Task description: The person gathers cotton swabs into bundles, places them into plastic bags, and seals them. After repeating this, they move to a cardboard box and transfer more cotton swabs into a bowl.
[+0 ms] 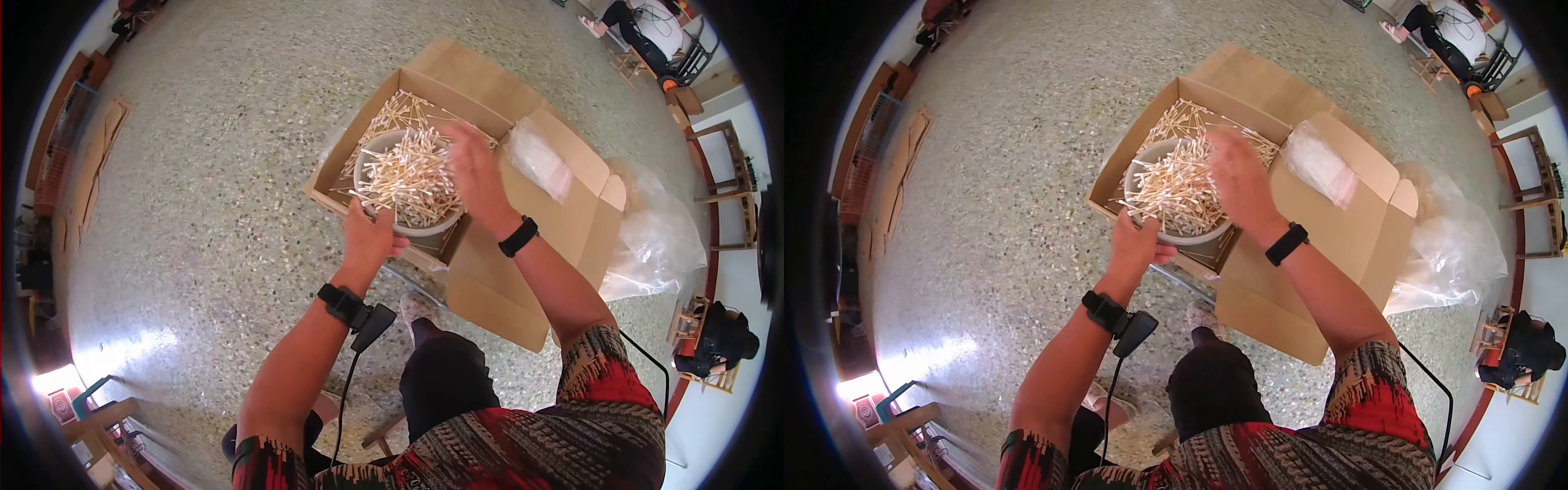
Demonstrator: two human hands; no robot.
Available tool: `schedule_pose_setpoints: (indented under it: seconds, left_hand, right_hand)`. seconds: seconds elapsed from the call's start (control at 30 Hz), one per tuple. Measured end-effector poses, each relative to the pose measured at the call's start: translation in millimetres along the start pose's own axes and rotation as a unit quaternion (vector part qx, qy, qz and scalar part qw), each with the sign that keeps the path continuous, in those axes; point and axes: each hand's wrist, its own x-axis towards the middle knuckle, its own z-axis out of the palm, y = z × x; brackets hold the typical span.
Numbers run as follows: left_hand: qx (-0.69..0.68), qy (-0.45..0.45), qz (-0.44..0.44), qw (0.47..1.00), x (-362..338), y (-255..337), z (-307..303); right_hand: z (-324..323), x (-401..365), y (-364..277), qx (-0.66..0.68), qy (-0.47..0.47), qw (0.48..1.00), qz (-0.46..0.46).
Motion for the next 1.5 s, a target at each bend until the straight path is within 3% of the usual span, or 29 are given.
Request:
schedule_pose_setpoints:
  seconds: [0.03, 0.07, 0.13, 0.27, 0.33, 0.4, 0.47, 0.5, 0.57, 0.7, 0.8, 0.87, 1.0, 1.07, 1.1, 1.2, 1.23, 1.43, 1.47, 1.5]
  left_hand:
    - [-0.019, 0.006, -0.004, 1.0, 0, -1, -1]
    - [-0.038, 0.012, -0.008, 0.999, -1, -2, -1]
    - [-0.062, 0.011, 0.006, 0.998, -3, -2, -1]
    - [-0.043, 0.007, 0.026, 0.999, -7, 7, 8]
    - [-0.039, -0.001, 0.025, 0.999, -6, 5, 10]
    - [-0.036, -0.008, 0.026, 0.999, -6, 3, 10]
    - [-0.049, -0.005, 0.025, 0.998, -6, -2, 9]
    - [-0.049, -0.005, 0.026, 0.998, -5, -2, 10]
    - [-0.024, -0.004, 0.019, 1.0, -4, -1, 14]
    - [-0.036, -0.004, 0.015, 0.999, -5, 1, 16]
    - [-0.024, -0.011, 0.032, 0.999, -7, 3, 20]
    - [0.003, -0.008, 0.026, 1.0, -5, 3, 20]
    - [0.041, -0.012, 0.021, 0.999, -5, 1, 21]
    - [0.046, -0.049, 0.028, 0.997, 2, -9, 22]
    - [0.047, -0.049, 0.029, 0.997, 1, -6, 22]
    - [0.043, -0.03, 0.047, 0.998, -5, 3, 20]
    - [0.024, -0.017, 0.041, 0.999, -7, 7, 18]
    - [-0.023, -0.018, 0.011, 1.0, -3, 1, 17]
    - [-0.037, -0.019, 0.0, 0.999, -4, 1, 17]
    - [-0.035, -0.02, 0.001, 0.999, -3, 0, 16]
  right_hand:
    - [-2, -2, 10, -0.004, 0.101, 0.994, 0.041]
    - [-3, -4, 19, -0.005, 0.1, 0.994, 0.042]
    - [2, -9, 38, 0.259, 0.149, 0.923, 0.241]
    - [30, -9, 59, 0.403, 0.126, 0.872, 0.249]
    - [21, -8, 37, 0.133, 0.072, 0.982, 0.117]
    - [21, -2, 24, 0.184, 0.078, 0.967, 0.155]
    - [19, 0, 22, 0.058, 0.108, 0.99, 0.064]
    - [18, 0, 14, 0.058, 0.108, 0.99, 0.063]
    - [14, -7, -7, -0.074, -0.017, 0.997, -0.028]
    - [14, -13, -20, -0.042, 0.026, 0.999, -0.022]
    - [8, -14, -29, -0.156, -0.034, 0.987, -0.004]
    - [7, -10, -32, -0.193, 0.062, 0.978, -0.041]
    - [2, 9, -59, -0.138, 0.045, 0.983, -0.112]
    - [16, 18, -59, -0.073, -0.074, 0.971, -0.217]
    - [20, 18, -56, -0.09, -0.104, 0.965, -0.225]
    - [20, 11, -33, -0.081, -0.118, 0.965, -0.22]
    - [14, 7, -28, -0.14, -0.134, 0.956, -0.221]
    - [7, -3, -25, -0.106, -0.152, 0.959, -0.216]
    - [4, -3, -26, -0.107, -0.149, 0.959, -0.214]
    - [-3, -2, -33, -0.121, -0.073, 0.975, -0.17]
